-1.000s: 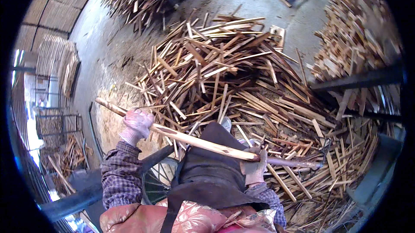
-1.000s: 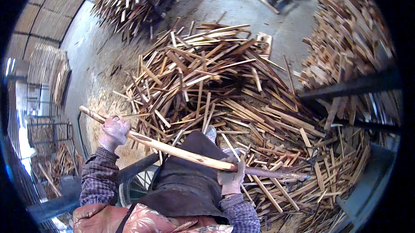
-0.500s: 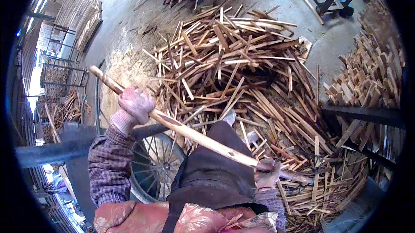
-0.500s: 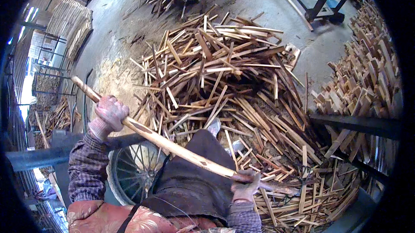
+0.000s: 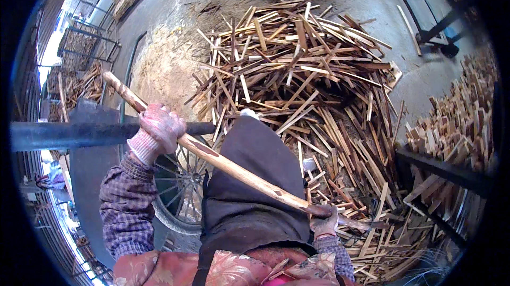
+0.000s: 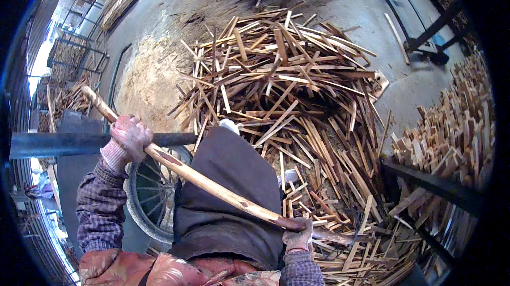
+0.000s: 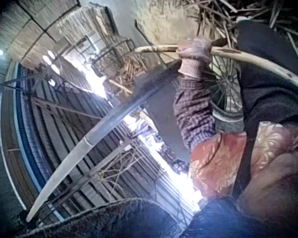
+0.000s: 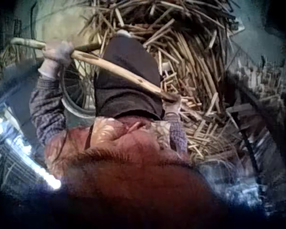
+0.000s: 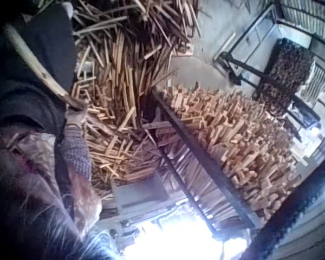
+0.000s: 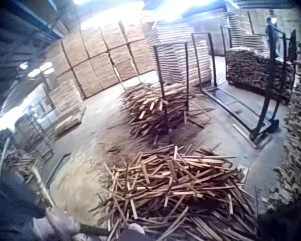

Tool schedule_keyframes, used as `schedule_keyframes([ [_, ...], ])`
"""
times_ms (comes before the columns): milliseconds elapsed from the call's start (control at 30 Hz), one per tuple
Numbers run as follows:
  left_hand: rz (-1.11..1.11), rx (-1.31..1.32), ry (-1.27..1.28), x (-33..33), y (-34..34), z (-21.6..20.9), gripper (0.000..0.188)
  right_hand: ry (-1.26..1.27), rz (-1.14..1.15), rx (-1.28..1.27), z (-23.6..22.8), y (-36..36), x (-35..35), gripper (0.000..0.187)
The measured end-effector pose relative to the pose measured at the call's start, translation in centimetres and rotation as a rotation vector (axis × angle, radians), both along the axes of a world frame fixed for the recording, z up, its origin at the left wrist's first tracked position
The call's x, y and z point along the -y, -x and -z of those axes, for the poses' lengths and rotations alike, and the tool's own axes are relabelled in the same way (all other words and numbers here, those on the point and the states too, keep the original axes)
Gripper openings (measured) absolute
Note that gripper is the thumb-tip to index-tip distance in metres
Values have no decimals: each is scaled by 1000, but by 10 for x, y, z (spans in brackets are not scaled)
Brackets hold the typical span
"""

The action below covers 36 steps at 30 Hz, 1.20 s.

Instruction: The person uses a pitchfork to gather and move a large pile of thin wooden sticks on a concrete floor. They repeatedly lift and toss the sticks to consolidate them into a single pile, then switch to using their hands to gather and stack the sticks into a neat bundle.

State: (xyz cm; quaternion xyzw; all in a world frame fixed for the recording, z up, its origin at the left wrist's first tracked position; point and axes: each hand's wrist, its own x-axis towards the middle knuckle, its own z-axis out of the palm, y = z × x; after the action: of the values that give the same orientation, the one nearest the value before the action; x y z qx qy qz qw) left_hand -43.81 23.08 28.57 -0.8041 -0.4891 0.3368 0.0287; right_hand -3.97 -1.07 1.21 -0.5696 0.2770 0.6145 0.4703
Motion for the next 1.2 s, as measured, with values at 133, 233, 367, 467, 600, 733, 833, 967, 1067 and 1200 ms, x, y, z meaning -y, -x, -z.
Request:
schedule_keyframes([
  [133,-168,-141,218,0,19,5,14,290,45,-5,9,16,-23,24],
  [233,-263,-204,337,-10,34,20,19,134,-119,23,10,20,-19,22],
  [367,-287,-137,288,-22,82,50,20,144,-155,51,19,29,-31,29],
  [467,-283,-171,313,-36,124,70,21,161,-14,81,9,54,-73,34],
  [600,-381,-63,197,-79,187,126,20,-68,33,78,7,73,-142,38],
  [733,-342,13,-32,-141,252,107,12,-189,-218,311,-55,148,-266,37],
  [833,-46,569,-699,-182,317,74,10,-268,-57,160,-98,215,-352,22],
  [967,-224,398,-677,-198,378,-11,16,-307,-16,160,-170,308,-435,18],
  [1067,-206,363,-755,-196,411,-62,19,-437,-156,50,-178,333,-474,18],
  [1200,-223,257,-749,-204,404,-124,19,-605,-217,-162,-156,350,-520,17],
])
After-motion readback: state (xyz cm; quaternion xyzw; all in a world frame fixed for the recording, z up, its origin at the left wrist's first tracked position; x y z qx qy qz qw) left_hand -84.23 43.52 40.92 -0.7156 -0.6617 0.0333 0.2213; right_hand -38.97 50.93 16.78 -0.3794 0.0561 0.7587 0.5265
